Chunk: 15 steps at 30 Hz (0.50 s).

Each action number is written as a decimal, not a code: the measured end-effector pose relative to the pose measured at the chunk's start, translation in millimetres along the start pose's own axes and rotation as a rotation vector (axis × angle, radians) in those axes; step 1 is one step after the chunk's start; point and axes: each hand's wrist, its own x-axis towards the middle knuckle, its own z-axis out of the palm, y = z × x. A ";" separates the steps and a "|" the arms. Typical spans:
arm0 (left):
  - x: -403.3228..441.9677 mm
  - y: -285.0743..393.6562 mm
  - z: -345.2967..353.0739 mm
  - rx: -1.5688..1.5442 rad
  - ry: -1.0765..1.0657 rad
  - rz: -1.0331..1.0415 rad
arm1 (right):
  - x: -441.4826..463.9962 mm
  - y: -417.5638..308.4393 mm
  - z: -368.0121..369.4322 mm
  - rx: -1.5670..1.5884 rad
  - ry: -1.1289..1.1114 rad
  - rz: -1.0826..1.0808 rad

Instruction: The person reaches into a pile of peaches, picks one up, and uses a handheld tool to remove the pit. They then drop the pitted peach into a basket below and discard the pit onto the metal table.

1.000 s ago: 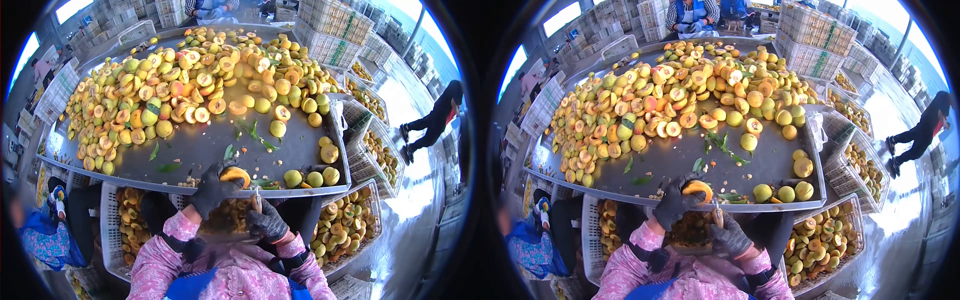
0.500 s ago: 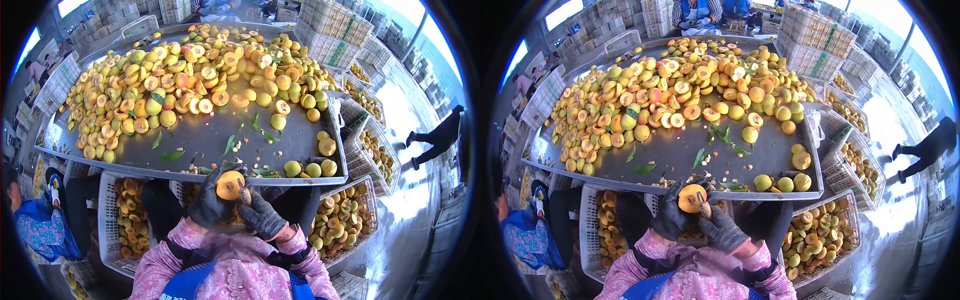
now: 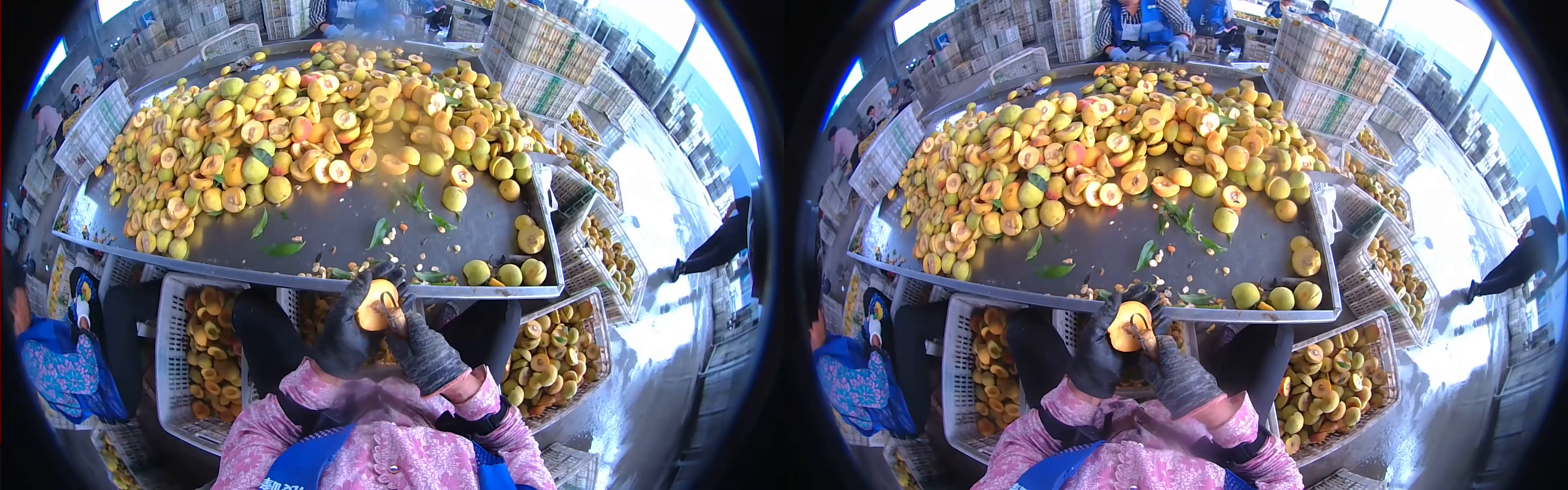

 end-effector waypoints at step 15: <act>1.3 -24.3 -8.5 -0.034 0.145 0.089 | 19.4 50.0 55.4 -0.064 0.012 0.109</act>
